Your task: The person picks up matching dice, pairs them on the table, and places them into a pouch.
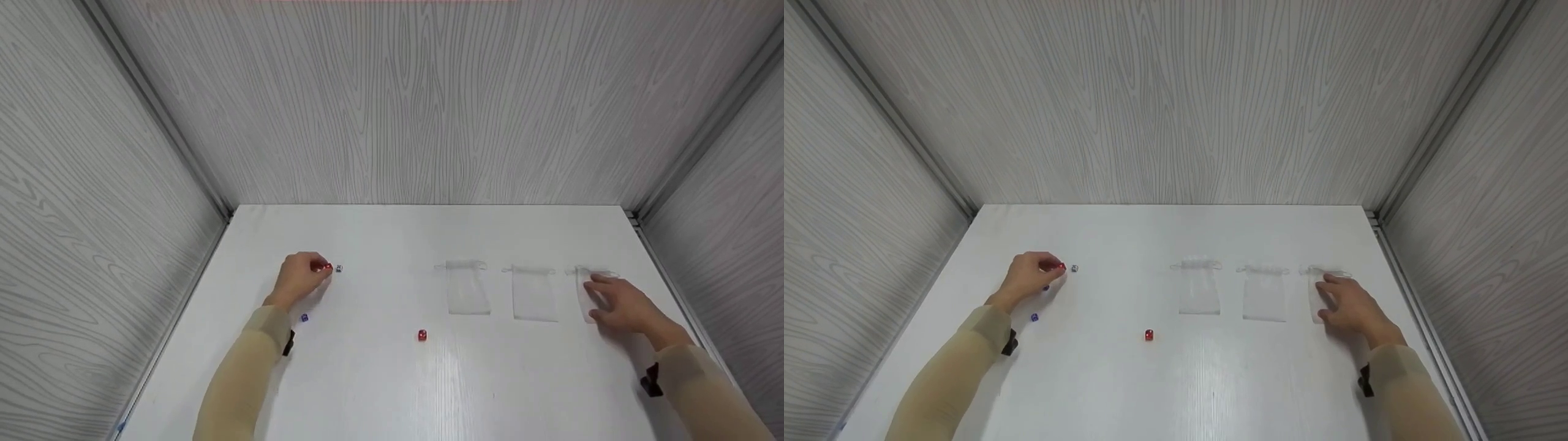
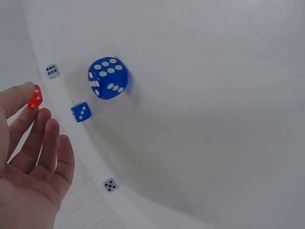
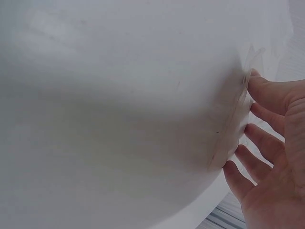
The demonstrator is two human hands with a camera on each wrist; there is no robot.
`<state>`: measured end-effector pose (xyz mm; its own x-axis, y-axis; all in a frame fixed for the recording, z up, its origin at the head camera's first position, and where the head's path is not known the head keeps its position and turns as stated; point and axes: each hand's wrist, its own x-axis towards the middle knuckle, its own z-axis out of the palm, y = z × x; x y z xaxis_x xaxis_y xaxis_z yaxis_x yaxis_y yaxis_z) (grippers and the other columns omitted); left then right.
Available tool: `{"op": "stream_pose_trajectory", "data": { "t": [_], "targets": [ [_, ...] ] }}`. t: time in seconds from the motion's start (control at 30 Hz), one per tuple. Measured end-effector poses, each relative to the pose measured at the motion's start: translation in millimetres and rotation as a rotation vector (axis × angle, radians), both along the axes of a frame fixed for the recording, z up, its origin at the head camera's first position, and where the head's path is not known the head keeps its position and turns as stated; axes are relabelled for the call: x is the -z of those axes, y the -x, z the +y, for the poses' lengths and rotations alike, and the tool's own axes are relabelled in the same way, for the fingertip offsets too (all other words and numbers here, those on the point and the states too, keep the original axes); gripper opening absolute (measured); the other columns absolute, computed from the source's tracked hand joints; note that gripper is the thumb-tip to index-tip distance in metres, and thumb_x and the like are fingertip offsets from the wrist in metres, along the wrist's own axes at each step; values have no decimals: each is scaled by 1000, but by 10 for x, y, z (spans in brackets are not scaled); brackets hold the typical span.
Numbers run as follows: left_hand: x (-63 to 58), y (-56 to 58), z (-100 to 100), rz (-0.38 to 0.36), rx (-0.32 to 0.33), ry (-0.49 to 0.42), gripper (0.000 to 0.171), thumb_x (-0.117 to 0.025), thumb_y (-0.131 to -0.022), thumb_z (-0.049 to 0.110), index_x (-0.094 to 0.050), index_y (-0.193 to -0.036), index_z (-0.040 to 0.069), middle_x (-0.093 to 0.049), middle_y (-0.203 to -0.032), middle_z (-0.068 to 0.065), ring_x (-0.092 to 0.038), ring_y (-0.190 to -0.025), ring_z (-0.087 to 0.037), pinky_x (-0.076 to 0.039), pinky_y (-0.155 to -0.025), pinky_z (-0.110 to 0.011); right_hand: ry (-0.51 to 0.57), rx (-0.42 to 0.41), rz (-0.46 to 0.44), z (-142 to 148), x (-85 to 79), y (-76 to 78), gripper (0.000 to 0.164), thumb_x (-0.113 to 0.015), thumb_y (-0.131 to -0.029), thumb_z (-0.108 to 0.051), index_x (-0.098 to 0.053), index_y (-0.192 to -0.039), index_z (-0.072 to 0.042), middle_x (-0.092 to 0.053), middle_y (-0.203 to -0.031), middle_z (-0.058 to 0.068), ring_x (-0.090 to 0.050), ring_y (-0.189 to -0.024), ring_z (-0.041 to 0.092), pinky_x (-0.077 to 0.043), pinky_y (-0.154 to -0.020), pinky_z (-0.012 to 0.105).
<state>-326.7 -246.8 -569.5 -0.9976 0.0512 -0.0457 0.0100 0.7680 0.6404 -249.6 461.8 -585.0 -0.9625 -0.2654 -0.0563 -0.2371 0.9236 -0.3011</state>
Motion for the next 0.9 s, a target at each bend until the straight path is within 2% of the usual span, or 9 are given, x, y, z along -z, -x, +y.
{"op": "stream_pose_trajectory", "data": {
  "t": [0.17,0.27,0.43,0.7,0.77,0.9],
  "targets": [
    [-70,-106,132,101,58,-9,17,-80,-104,23,-84,-113,9,-83,-113,-12,-74,-106,-29,-62,-96,-47,5,-13,5,-8,-11,4,66,-82,-97,-17,-60,-153,9,-50,-165,39,-46,-150,65,-39,-123,79],
    [-92,-181,275,125,98,-31,15,-81,-103,22,-85,-111,10,-83,-111,-11,-75,-106,-28,-62,-96,-47,8,-12,9,-3,-14,3,66,-82,-96,-17,-60,-153,9,-51,-165,39,-46,-150,65,-38,-123,79],
    [-143,-348,573,81,163,-62,14,-84,-102,24,-86,-112,15,-82,-110,-5,-73,-105,-23,-61,-94,-43,11,-7,1,19,-5,3,66,-81,-97,-17,-60,-153,9,-50,-165,39,-45,-150,66,-37,-123,80],
    [-235,-549,1007,42,343,-76,11,-84,-102,24,-87,-110,17,-82,-103,1,-68,-96,-15,-58,-91,-37,13,-14,9,28,8,6,66,-83,-96,-17,-61,-153,9,-52,-164,39,-47,-149,65,-39,-122,79],
    [-226,-589,1092,24,376,-66,11,-84,-102,24,-87,-110,17,-81,-103,1,-67,-95,-15,-59,-88,-35,15,-16,12,25,9,5,66,-83,-96,-17,-61,-152,9,-52,-164,39,-47,-149,65,-39,-122,80],
    [-148,-649,1238,-14,425,-32,14,-84,-101,24,-87,-113,16,-82,-105,0,-67,-95,-15,-60,-90,-36,18,-17,21,38,10,13,65,-82,-96,-16,-61,-152,9,-52,-163,39,-48,-148,66,-39,-121,80]
  ]
}}
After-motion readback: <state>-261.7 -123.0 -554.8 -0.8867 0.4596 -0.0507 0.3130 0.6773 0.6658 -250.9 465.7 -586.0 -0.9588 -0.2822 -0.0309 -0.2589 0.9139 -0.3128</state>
